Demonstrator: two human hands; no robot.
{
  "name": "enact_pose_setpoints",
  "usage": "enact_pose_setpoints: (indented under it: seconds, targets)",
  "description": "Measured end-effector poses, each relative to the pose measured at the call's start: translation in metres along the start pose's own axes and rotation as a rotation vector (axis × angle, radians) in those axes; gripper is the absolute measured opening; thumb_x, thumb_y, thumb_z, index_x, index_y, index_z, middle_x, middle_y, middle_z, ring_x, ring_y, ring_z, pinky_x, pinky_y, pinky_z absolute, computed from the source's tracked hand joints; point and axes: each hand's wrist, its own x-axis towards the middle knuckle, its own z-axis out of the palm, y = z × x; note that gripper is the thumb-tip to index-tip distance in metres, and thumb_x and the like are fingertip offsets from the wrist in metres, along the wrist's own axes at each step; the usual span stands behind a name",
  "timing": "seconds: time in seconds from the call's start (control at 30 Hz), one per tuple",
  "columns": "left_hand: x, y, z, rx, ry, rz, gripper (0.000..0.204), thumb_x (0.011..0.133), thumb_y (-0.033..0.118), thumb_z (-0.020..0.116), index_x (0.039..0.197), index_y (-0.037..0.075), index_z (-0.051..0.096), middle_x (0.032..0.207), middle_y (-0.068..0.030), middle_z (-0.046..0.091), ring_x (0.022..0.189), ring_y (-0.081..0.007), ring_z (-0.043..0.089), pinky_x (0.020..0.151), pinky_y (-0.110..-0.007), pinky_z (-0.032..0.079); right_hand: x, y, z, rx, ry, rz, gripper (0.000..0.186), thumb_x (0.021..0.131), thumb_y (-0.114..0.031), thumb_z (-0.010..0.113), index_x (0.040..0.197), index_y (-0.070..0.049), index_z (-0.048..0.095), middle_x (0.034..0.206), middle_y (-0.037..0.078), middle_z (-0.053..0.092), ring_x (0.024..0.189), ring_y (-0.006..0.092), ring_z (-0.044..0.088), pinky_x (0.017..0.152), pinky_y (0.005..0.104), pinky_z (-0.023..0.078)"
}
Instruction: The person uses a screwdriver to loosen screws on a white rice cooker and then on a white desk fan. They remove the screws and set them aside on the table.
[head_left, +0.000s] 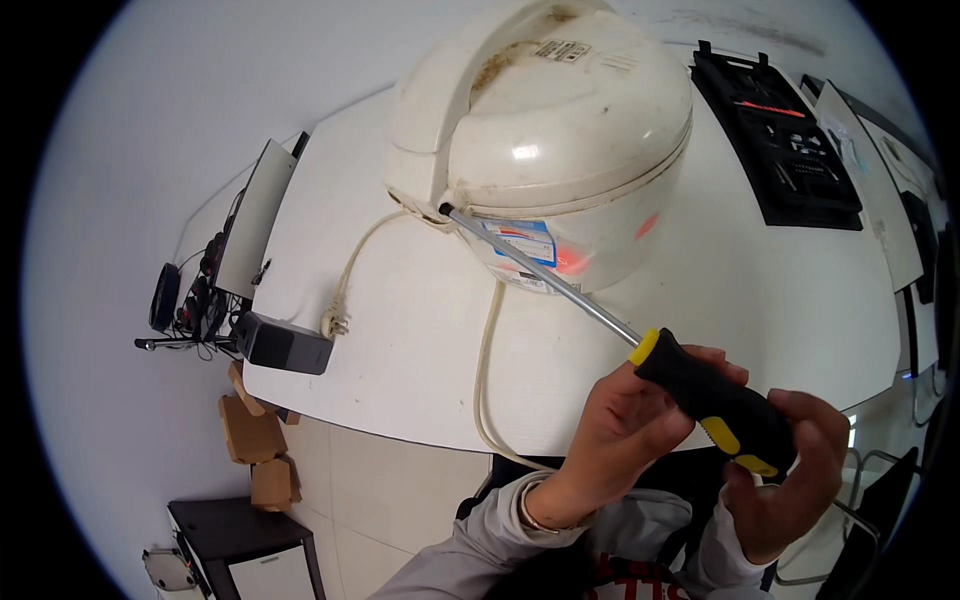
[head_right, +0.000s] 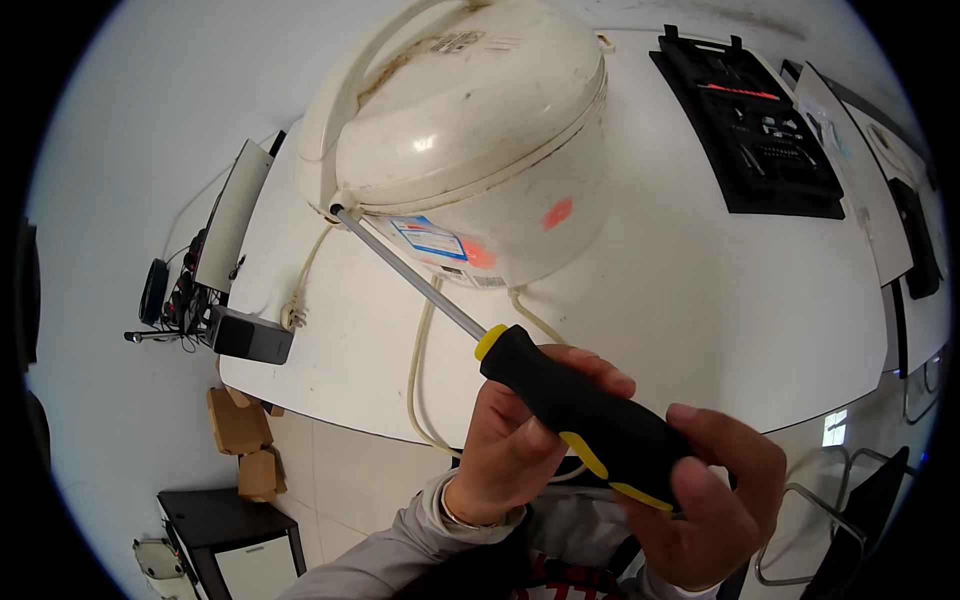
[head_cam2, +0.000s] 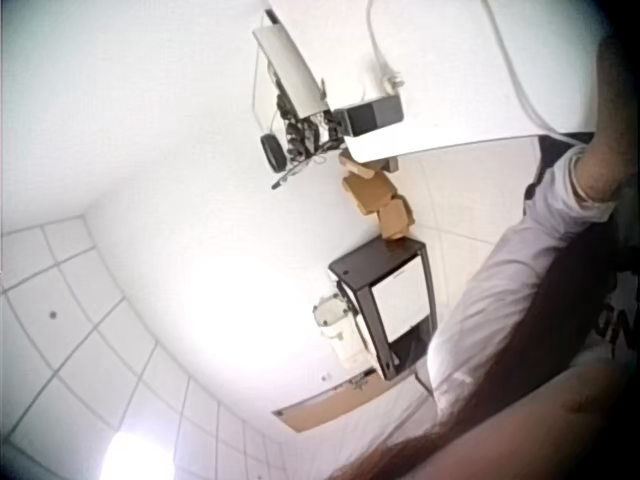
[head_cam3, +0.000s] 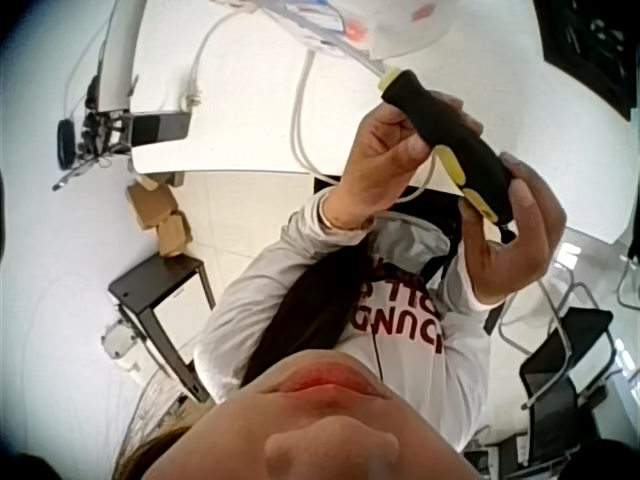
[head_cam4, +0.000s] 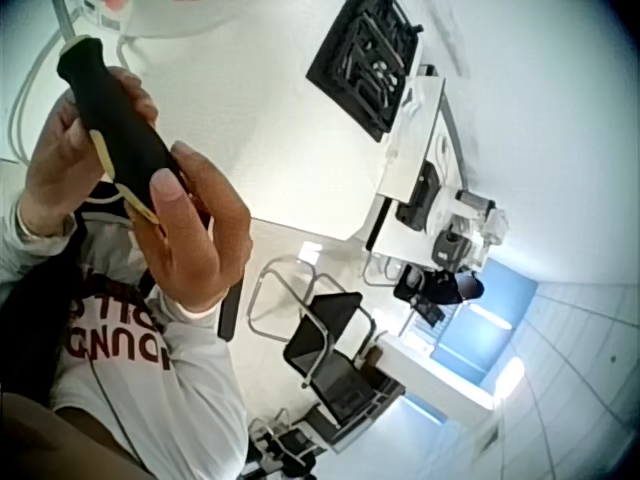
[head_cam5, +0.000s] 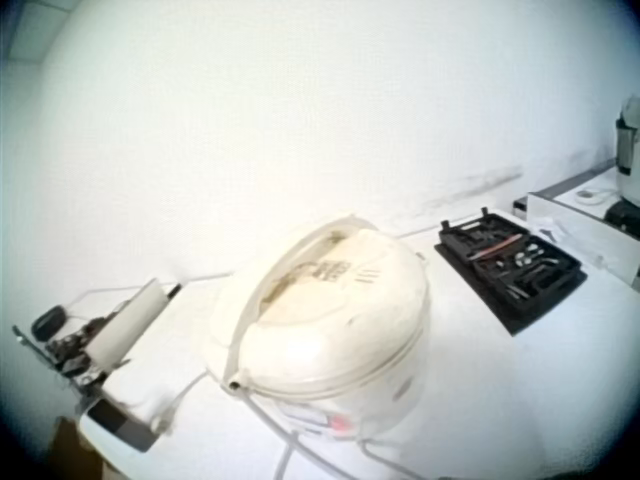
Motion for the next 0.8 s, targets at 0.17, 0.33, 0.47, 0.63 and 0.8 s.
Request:
enact_pose_setpoints:
  seconds: [0.17,0.33,0.47,0.63,0.8]
  targets:
    - [0.0,-0.003,-0.005,0.041,-0.012,0.066,0.056,0.081,0.028,0.067,0.122,0.0,0.043,0.115,-0.0182,0.054,0.111,-0.0266,0.052,0.093,-0.037,0.044,-0.016,0.016,0.0,-0.004,-0.006,-0.029,0.059,0.08,-0.051,0.059,0.105,0.002,0.052,0.082,0.013,0.055,0.072,0.0212,0.055,0.062,0.03,0.043]
    - [0.002,0.002,0.007,-0.005,-0.036,-0.017,0.056,0.082,0.028,0.066,0.126,0.002,0.043,0.118,-0.0178,0.054,0.112,-0.0261,0.05,0.094,-0.037,0.042,-0.016,0.018,-0.004,-0.145,-0.043,-0.045,0.066,0.078,-0.062,0.051,0.105,-0.001,0.054,0.074,0.011,0.06,0.059,0.0223,0.06,0.053,0.0292,0.047]
    - [0.0,-0.002,0.002,0.013,-0.043,0.051,0.055,0.079,0.029,0.069,0.122,0.004,0.047,0.111,-0.014,0.059,0.112,-0.0267,0.048,0.096,-0.038,0.039,-0.019,0.019,0.002,-0.011,0.009,-0.003,0.069,0.079,-0.063,0.049,0.107,0.0,0.052,0.08,0.013,0.06,0.059,0.0214,0.06,0.052,0.0282,0.047]
    - [0.007,-0.002,0.007,-0.008,0.009,0.058,0.054,0.071,0.032,0.076,0.112,0.005,0.052,0.1,-0.0108,0.063,0.11,-0.0254,0.048,0.095,-0.039,0.037,-0.003,0.002,0.007,0.101,0.014,0.038,0.053,0.081,-0.043,0.059,0.108,0.002,0.05,0.091,0.013,0.057,0.071,0.0207,0.058,0.06,0.0296,0.046]
    - [0.006,-0.006,0.008,0.009,0.053,0.071,0.054,0.071,0.032,0.076,0.111,0.005,0.051,0.101,-0.0118,0.061,0.107,-0.0245,0.049,0.094,-0.039,0.037,-0.005,0.011,0.006,0.107,-0.006,-0.155,0.045,0.08,-0.026,0.066,0.114,-0.003,0.046,0.092,0.015,0.057,0.075,0.0244,0.057,0.061,0.031,0.046]
